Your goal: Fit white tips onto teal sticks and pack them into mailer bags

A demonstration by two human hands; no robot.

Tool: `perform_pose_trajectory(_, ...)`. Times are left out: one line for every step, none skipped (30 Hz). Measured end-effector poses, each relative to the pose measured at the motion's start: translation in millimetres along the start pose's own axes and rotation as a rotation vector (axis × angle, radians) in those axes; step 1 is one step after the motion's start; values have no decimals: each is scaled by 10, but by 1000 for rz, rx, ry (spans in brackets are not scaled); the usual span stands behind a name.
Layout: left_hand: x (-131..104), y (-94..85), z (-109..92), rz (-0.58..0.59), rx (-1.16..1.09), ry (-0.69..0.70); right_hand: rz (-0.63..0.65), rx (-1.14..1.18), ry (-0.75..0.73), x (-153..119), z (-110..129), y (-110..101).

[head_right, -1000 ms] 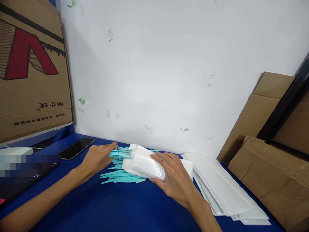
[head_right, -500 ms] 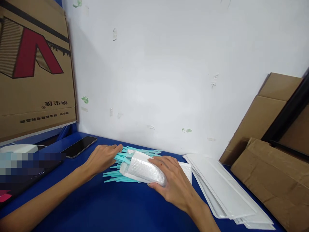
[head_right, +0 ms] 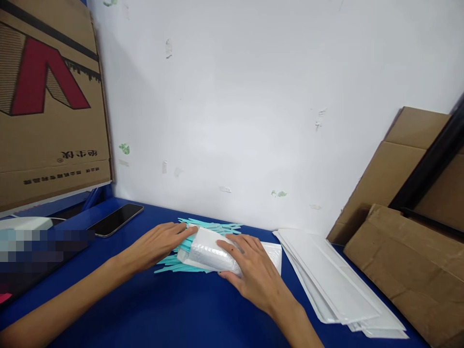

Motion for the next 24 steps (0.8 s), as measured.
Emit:
perform_pose_trajectory(-3,8,-19,10,-2,18,3,-2,-2,-2,0,8)
perform_pose_trajectory(-6,13,-38,19,-5,33,7,-1,-5,-2,6,17)
perform_pose_trajectory(-8,14,-58,26,-9,47,12,1,-7,0,17,28)
perform_pose_trajectory(-10,11,-78,32,-14,60,20,4,-10,3,32,39)
perform_pose_trajectory(-13,4,-97,35,-19,73,27,5,-13,7,50,49)
perform_pose_trajectory(-16,-5,-113,36,-22,82,35,6,-16,11,69,59)
perform_pose_trajectory(-18,-16,-126,34,-24,90,41,7,-19,15,87,66)
perform_pose_trajectory(-20,-25,-138,30,-22,97,47,7,-22,18,101,73)
perform_pose_trajectory(-19,-34,-149,23,-17,102,52,8,-24,21,112,77)
perform_pose_trajectory(-17,-44,-159,12,-9,106,55,9,-26,22,119,79)
perform_pose_trajectory(-12,-56,-171,-3,5,110,55,9,-28,23,124,79)
perform_pose_trajectory(-5,-70,-183,-21,21,111,54,10,-30,23,127,78)
perform_pose_trajectory(5,-85,-191,-36,39,106,53,10,-31,23,127,77)
perform_pose_trajectory(16,-100,-194,-46,55,93,50,10,-32,22,128,75)
perform_pose_trajectory(28,-114,-183,-48,63,67,44,10,-33,22,127,72)
perform_pose_trajectory(40,-126,-153,-42,57,22,37,10,-33,22,126,67)
perform_pose_trajectory(47,-138,-105,-32,37,-37,29,10,-34,22,125,63)
perform_pose_trajectory(47,-149,-49,-22,8,-101,21,10,-33,22,123,59)
perform_pose_trajectory(40,-157,5,-14,-23,-160,13,10,-33,22,121,55)
perform_pose_trajectory(29,-162,52,-9,-53,-208,8,9,-33,22,119,53)
perform_pose_trajectory(17,-162,87,-5,-78,-241,6,8,-32,22,117,53)
perform_pose_trajectory(6,-157,105,-3,-99,-256,5,6,-31,23,115,53)
perform_pose_trajectory(-3,-149,113,0,-120,-260,5,4,-30,23,112,53)
perform_pose_trajectory(-8,-140,114,2,-149,-260,7,4,-29,23,110,53)
Point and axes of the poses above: each hand's wrist, its own x-axis towards the middle knuckle, its own y-axis out of the palm, z = x × y, the point moved 9 cm from there along x, towards the middle knuckle, and after that the axes turned 4 degrees about -y, right-handed, at the moved point
